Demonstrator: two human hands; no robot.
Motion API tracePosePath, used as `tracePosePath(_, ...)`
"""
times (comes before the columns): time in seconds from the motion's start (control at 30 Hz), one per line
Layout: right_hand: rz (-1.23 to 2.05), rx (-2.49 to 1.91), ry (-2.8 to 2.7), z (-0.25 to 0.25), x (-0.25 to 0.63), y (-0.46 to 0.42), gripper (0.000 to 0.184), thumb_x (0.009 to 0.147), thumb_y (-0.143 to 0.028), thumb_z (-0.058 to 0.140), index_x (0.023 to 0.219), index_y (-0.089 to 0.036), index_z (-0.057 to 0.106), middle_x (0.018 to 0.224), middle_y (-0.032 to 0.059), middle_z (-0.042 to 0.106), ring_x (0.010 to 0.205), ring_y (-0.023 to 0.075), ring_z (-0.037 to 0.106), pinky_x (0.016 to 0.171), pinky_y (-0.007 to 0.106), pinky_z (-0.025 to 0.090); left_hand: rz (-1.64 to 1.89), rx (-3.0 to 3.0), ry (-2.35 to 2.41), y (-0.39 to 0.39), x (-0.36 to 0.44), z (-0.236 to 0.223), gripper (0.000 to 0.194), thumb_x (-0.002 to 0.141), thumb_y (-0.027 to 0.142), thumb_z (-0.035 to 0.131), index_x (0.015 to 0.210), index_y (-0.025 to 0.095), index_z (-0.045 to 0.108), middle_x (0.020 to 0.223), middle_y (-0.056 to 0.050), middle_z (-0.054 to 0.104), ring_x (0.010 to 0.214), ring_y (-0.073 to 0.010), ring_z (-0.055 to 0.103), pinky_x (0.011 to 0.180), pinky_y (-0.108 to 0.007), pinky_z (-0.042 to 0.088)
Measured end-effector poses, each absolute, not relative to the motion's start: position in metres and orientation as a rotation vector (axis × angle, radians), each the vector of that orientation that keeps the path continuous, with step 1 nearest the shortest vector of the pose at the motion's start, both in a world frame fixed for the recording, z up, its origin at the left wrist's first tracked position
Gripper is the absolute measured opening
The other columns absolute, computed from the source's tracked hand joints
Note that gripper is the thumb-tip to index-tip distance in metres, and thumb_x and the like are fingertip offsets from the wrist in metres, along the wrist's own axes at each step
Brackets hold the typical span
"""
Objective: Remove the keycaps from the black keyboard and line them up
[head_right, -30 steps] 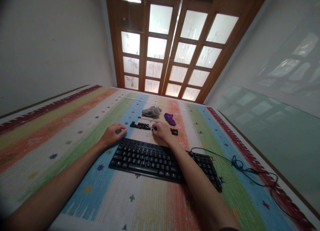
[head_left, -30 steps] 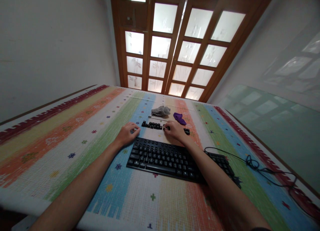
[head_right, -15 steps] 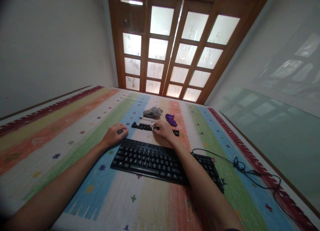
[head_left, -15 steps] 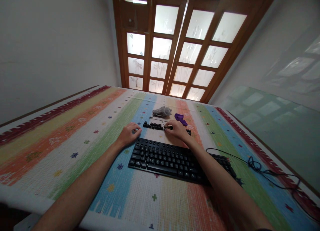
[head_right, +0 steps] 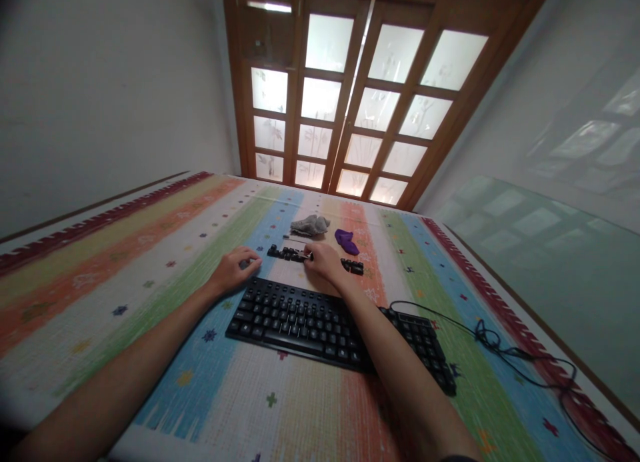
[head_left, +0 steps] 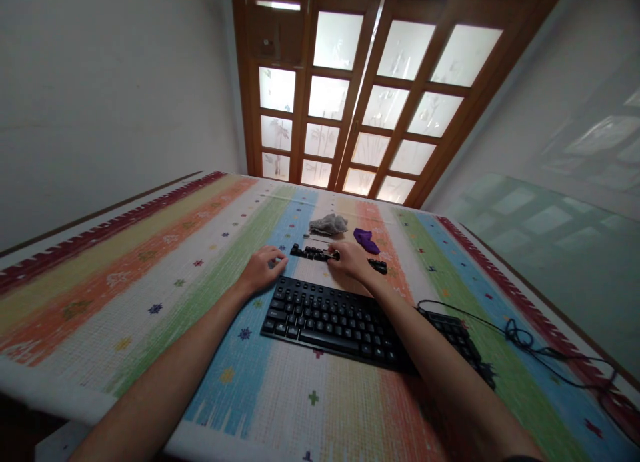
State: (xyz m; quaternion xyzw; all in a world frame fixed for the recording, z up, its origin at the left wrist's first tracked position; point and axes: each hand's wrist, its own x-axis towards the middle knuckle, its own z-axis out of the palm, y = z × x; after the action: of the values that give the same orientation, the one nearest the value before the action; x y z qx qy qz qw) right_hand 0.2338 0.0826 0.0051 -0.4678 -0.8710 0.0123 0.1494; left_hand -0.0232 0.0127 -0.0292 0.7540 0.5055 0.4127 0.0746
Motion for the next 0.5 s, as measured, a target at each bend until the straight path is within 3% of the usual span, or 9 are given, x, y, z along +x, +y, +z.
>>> tracePosePath(0.5, 0.029, -1.317, -2.55, 0.0068, 0.2385, 0.0831, 0.015, 0.077, -0.015, 0.062, 0.089, -0.016, 0.07, 0.092, 0.0085, 0.072, 0.086, 0.022, 0.062, 0.072, 0.027, 0.04, 1.245, 2.253, 1.51, 0.0133, -0.0233, -0.0305, 0.019, 0.087, 0.029, 0.055, 0.076, 0.02, 0.067, 0.085, -0.006, 0.069, 0.084, -0.0203, 0.062, 0.082, -0.035, 0.05)
